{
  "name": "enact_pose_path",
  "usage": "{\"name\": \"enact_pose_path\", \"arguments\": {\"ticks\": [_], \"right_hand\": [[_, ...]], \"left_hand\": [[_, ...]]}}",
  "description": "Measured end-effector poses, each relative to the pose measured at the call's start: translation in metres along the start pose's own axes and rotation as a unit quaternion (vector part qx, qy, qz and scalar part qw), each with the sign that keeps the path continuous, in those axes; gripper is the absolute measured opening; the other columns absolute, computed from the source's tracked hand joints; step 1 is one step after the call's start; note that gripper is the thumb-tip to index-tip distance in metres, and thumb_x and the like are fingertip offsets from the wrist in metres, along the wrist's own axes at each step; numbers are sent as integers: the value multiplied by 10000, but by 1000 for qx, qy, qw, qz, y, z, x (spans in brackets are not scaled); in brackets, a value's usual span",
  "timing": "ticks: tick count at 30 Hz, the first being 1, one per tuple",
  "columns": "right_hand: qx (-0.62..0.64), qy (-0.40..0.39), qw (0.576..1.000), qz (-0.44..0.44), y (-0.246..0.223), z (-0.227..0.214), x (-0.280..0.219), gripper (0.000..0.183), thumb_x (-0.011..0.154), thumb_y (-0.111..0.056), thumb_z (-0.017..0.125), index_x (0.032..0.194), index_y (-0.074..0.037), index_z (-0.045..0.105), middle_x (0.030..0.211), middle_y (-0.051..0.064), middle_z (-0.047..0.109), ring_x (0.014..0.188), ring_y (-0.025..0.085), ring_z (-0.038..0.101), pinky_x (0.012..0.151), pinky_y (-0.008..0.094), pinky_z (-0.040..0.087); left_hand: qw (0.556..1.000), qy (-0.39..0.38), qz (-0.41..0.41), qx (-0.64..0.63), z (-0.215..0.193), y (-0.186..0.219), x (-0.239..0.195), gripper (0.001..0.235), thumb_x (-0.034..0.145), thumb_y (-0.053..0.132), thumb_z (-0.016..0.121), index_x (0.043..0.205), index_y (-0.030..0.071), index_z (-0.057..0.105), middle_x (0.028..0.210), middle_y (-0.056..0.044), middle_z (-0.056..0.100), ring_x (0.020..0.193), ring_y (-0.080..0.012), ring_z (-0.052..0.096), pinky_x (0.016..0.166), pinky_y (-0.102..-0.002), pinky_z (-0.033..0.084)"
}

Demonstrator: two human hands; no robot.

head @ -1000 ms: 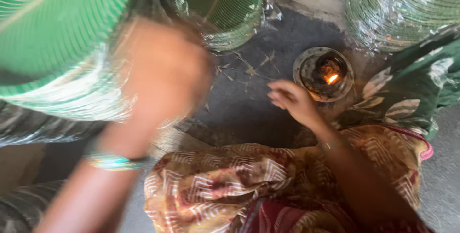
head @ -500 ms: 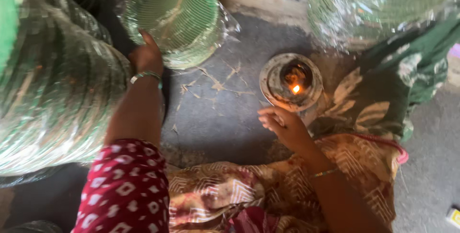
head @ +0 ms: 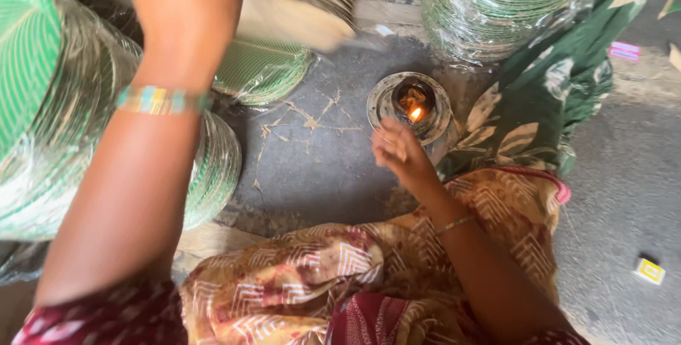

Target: The person sits on the floor and wraps stacks of green leaf-patterned plates with clear plastic film. They use a small flame from a nearby oil lamp to heat and seal the plastic around each stack before placing it aside.

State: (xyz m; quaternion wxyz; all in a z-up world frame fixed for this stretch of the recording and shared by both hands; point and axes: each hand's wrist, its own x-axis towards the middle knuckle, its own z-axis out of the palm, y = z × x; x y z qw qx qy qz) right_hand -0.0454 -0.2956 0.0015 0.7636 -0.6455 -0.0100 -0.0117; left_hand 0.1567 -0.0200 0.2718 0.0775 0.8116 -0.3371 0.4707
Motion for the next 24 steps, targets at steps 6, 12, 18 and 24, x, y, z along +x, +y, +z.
{"name": "enact_pose_path", "arguments": {"ticks": [6,12,18,24], "right_hand": [[273,-58,959,-39,6,-19,12,300,1019,-295,695,1258,-162,574,1340,31,659,1277,202,610,1090,430,508],[264,61,958,94,-36,-11,30,240,1055,-266,683,1164,-55,717,1136,64,702,1046,194,651,902,359,558],[25,75,994,-78,-76,-16,29,78,983,-90,730,1036,-36,747,1076,74,769,1007,178,725,912,315,567],[-200,-27,979,-17,9,-31,-47,185,968,-198,719,1080,-53,744,1108,43,765,1013,134,710,933,307,571]], "left_hand": [[995,-70,-13,-66,-100,23,-20,45,891,-10,666,901,-27,707,857,-230,674,764,-440,643,674,-487,509],[967,-177,-140,-116,-109,-4,-66,236,847,-5,615,976,79,794,891,-223,718,831,-418,706,796,-467,560],[948,-150,-235,-154,-129,-18,-191,95,968,64,665,1015,64,747,903,-227,712,825,-430,708,750,-494,563],[836,-362,-400,-100,-105,69,-354,223,1015,265,548,1111,176,729,965,-218,731,874,-438,706,750,-552,543]]}}
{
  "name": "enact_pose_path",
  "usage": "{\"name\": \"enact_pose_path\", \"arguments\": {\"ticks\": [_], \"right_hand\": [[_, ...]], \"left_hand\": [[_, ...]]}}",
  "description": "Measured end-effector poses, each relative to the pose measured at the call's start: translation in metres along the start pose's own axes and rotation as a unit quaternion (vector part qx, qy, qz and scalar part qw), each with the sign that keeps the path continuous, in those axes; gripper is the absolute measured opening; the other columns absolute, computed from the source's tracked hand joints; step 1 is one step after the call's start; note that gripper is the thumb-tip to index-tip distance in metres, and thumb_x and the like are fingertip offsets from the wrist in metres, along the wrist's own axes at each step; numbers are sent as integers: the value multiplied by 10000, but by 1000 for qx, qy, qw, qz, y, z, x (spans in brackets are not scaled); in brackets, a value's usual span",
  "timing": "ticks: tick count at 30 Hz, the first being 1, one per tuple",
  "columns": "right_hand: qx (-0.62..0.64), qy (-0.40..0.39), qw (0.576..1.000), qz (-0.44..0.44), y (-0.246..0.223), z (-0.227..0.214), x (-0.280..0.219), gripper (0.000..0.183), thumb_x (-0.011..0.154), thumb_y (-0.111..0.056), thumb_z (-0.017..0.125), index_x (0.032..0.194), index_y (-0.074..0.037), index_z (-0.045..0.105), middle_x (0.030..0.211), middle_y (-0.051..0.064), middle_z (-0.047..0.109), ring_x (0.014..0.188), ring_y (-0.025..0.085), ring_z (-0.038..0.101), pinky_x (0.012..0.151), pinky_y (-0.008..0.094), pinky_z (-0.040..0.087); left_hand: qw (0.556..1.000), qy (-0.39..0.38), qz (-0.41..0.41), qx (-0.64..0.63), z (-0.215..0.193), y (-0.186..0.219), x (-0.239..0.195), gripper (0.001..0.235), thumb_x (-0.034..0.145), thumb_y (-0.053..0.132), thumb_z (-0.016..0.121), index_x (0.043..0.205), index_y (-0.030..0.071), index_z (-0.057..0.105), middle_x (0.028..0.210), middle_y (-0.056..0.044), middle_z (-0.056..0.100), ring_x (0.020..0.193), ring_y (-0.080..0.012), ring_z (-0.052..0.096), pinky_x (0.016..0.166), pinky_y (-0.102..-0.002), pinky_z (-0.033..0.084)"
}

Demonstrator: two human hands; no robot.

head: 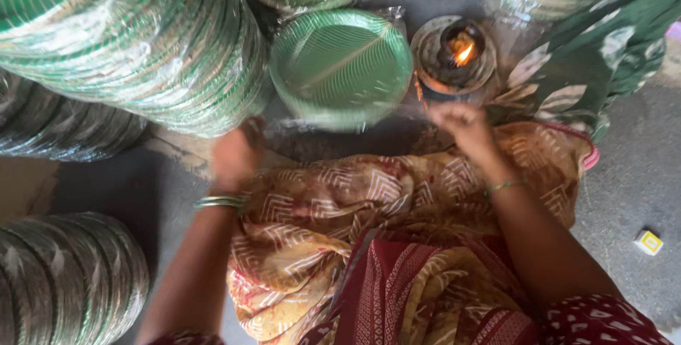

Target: The person sits on the floor and wraps stacks of green leaf-patterned plates with clear plastic film. They use a small flame from a nearby oil lamp to heat and seal the plastic around each stack before placing it aside.

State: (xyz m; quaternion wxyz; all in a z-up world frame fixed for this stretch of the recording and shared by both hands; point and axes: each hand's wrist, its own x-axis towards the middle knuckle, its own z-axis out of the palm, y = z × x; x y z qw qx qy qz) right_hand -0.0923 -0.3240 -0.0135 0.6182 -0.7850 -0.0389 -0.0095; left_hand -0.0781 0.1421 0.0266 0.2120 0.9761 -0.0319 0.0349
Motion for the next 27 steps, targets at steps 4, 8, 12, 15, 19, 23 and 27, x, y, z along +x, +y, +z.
{"name": "enact_pose_path", "arguments": {"ticks": [4,8,12,15,19,23,27], "right_hand": [[-187,-108,965,152,57,2,-31,272,913,-279,757,1056,-48,772,996,64,788,924,169,714,851,334,552],[-142,-18,987,69,99,19,7,525,991,-426,743,1282,-6,622,1168,196,683,1084,260,651,937,359,553],[-157,59,981,99,129,73,58,1066,959,-569,806,1539,97,209,1514,350,331,1317,415,487,1039,452,418],[-300,192,934,-5,140,101,56,1078,849,-568,972,1346,205,408,1224,409,499,1124,470,547,867,513,493],[106,-124,907,390,126,95,29,733,941,-516,810,1084,160,566,794,95,541,599,150,411,486,295,308],[161,-178,882,407,86,67,23,423,928,-402,710,1035,8,728,704,43,629,533,74,446,434,226,284],[203,-145,896,367,46,35,31,390,1000,-334,653,1058,48,707,735,37,606,599,93,561,447,209,305]], "left_hand": [[951,-286,-117,31,51,-33,-6,460,924,455,656,1192,89,732,1160,-222,731,1107,-394,692,991,-493,513],[951,-261,-147,-72,71,-55,31,951,726,606,809,1295,-115,560,1272,-319,640,1216,-409,627,1003,-455,501],[942,-84,-240,-220,102,-41,61,1272,789,726,779,1318,-323,293,1357,-441,473,1321,-442,492,1088,-417,391],[896,-4,-281,-344,121,-30,59,1166,754,730,755,1351,-232,478,1425,-347,554,1337,-375,580,1123,-402,439],[827,-204,-308,-423,116,-28,46,1097,701,638,804,1480,-27,413,1462,-168,533,1328,-301,486,1052,-449,402],[792,-363,-289,-396,94,-20,40,953,682,577,872,1408,14,619,1390,-129,665,1283,-285,577,1026,-403,450],[820,-310,-191,-441,82,-4,33,754,761,607,755,1312,112,618,1177,-42,715,976,-168,623,746,-346,497]]}}
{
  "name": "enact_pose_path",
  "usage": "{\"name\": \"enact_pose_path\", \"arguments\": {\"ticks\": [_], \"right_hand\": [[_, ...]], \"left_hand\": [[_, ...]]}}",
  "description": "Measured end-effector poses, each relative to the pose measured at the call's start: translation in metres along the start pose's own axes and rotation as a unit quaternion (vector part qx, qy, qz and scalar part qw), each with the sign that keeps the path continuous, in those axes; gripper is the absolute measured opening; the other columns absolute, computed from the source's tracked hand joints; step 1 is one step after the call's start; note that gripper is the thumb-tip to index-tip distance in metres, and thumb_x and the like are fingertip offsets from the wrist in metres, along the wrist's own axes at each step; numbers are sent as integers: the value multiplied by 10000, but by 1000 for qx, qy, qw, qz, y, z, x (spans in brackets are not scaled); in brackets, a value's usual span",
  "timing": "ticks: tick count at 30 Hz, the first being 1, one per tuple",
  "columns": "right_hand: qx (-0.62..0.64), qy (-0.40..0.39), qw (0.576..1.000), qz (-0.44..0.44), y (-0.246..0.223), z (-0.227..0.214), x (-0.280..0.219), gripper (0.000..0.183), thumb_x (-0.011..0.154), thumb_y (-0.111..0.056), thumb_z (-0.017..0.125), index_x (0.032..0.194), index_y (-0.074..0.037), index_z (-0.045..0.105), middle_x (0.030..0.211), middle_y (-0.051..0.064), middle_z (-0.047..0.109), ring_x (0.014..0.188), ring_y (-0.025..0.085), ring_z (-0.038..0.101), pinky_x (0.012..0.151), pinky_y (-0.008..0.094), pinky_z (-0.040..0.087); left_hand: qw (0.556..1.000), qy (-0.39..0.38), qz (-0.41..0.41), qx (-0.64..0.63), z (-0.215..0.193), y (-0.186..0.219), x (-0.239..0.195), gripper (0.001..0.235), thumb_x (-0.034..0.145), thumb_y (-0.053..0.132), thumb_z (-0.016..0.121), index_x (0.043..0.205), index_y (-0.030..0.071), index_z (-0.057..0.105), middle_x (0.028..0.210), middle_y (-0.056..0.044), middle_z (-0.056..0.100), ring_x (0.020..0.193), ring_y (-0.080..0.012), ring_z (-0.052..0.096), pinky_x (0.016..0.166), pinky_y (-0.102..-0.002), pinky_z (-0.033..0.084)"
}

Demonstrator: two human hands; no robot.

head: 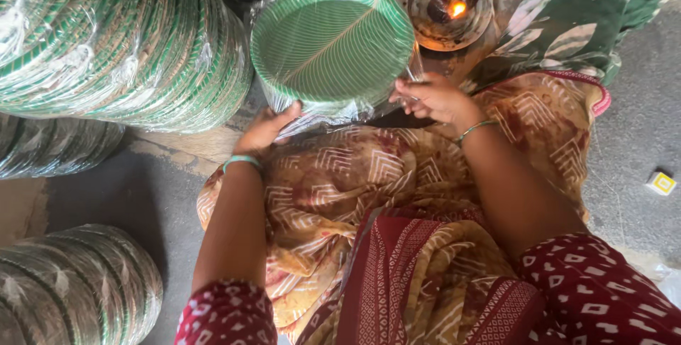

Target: The person sits on the floor and wraps stacks of green leaf-patterned plates with clear plastic film. They use a small flame from a nearby oil lamp to heat and seal the plastic around each stack before placing it aside.

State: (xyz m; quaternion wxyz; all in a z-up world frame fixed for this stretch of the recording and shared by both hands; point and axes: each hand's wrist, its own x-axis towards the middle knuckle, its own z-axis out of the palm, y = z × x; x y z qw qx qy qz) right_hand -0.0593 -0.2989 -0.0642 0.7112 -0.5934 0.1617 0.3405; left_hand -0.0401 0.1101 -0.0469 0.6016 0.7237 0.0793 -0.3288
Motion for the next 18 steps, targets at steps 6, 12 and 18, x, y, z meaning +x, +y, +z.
{"name": "enact_pose_path", "arguments": {"ticks": [6,12,18], "right_hand": [[-176,-29,975,-130,-26,5,-26,310,1076,-256,547,1007,34,635,914,86,787,697,79,568,546,214,463],[-651,159,646,-365,-78,56,-107,281,851,-56,557,1112,29,614,810,148,712,687,264,677,583,383,523],[-708,206,656,-158,-171,45,-210,126,1103,-112,503,1165,-49,592,748,94,613,645,210,614,559,392,503]], "left_hand": [[996,-39,67,34,6,4,-14,543,1058,511,568,1116,8,765,786,-49,673,613,-97,562,526,-251,399],[746,190,300,563,38,69,-99,314,911,177,599,1161,1,669,829,-160,714,720,-309,692,613,-419,532],[519,239,447,688,12,230,-242,73,872,137,620,944,131,628,902,-65,683,757,-257,673,555,-389,503]]}}
